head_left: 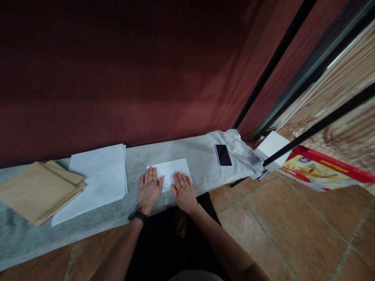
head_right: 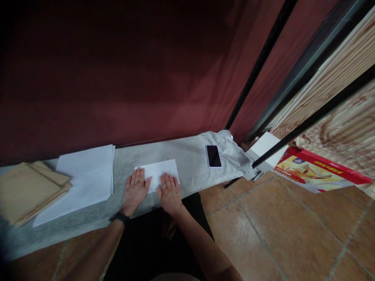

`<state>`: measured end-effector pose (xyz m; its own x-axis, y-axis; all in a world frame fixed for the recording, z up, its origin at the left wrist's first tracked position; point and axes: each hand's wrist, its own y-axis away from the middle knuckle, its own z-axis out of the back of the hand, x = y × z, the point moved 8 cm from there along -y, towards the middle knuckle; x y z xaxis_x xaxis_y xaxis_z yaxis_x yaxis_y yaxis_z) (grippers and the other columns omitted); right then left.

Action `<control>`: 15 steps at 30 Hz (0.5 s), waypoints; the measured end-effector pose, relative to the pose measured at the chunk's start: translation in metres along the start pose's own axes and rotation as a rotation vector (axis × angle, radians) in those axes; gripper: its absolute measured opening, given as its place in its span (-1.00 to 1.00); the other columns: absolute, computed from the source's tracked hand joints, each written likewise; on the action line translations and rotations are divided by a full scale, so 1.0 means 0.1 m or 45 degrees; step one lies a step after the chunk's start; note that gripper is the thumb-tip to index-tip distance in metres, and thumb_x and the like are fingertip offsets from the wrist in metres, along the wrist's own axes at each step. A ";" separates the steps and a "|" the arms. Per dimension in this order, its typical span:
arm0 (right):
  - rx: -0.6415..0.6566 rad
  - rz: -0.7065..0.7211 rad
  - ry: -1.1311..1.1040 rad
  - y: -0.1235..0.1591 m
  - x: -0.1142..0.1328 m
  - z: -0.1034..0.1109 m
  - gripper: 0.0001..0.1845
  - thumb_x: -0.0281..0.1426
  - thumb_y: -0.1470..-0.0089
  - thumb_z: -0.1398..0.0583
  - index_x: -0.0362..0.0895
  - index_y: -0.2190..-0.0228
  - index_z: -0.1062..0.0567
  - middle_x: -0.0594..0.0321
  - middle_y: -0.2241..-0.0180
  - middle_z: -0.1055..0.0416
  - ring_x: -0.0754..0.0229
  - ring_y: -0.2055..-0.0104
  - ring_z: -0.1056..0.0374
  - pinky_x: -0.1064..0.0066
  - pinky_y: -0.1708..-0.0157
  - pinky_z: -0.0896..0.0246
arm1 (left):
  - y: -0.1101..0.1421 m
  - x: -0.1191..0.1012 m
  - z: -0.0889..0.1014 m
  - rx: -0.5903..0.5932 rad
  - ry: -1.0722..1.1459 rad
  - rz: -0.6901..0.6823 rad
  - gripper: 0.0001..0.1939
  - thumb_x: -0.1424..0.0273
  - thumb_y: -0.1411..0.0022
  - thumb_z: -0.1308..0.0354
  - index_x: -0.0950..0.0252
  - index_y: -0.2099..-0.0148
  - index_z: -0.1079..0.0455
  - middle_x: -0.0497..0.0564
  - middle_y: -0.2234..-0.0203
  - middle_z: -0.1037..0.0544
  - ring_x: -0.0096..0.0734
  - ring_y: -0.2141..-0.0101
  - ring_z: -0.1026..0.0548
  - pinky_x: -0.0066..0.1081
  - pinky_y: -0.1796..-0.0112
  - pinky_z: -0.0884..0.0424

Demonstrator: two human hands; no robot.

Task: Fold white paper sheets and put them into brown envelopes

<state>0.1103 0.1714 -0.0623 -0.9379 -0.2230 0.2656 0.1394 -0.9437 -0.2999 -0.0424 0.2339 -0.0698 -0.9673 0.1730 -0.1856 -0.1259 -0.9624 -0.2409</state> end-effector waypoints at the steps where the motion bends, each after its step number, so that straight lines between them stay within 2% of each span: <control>1: -0.002 0.004 -0.007 0.05 0.03 -0.02 -0.40 -0.14 -0.42 0.01 -0.17 -0.34 -0.23 0.07 -0.38 -0.11 -0.01 -0.40 -0.09 0.08 -0.38 0.08 | 0.00 0.01 0.01 0.002 -0.002 -0.003 -0.28 0.12 -0.44 0.29 0.55 -0.42 -0.07 0.35 -0.38 -0.18 -0.03 -0.41 -0.05 0.01 -0.35 0.00; 5: -0.020 -0.030 -0.009 0.14 0.02 -0.04 -0.38 -0.14 -0.42 0.00 -0.19 -0.35 -0.20 0.02 -0.37 -0.13 -0.04 -0.39 -0.12 0.02 -0.38 0.10 | 0.07 -0.05 0.09 0.002 0.031 -0.046 -0.32 0.19 -0.46 0.32 0.56 -0.40 -0.12 0.33 -0.37 -0.21 -0.07 -0.40 -0.09 -0.03 -0.36 -0.01; 11: -0.018 -0.010 -0.004 0.14 0.00 -0.04 -0.41 -0.22 -0.41 -0.01 -0.21 -0.35 -0.19 0.01 -0.39 -0.08 -0.05 -0.41 -0.05 -0.01 -0.39 0.17 | 0.52 -0.51 0.08 0.137 0.068 -0.366 -0.36 0.16 -0.48 0.30 0.39 -0.43 -0.12 0.16 -0.39 -0.20 -0.19 -0.40 -0.09 -0.08 -0.37 -0.02; 15: -0.039 0.005 0.001 0.15 0.00 -0.03 -0.42 -0.23 -0.42 -0.02 -0.21 -0.34 -0.21 0.00 -0.38 -0.12 -0.05 -0.41 -0.06 -0.01 -0.38 0.15 | 0.70 -0.53 0.07 0.114 0.012 -0.336 -0.32 0.11 -0.47 0.27 0.44 -0.42 -0.12 0.25 -0.39 -0.18 -0.12 -0.40 -0.07 -0.05 -0.37 -0.03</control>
<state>0.1114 0.1579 -0.0697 -0.9377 -0.2262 0.2636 0.1330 -0.9349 -0.3290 -0.0012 0.1557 -0.0698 -0.8964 0.4217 -0.1364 -0.3926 -0.8983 -0.1972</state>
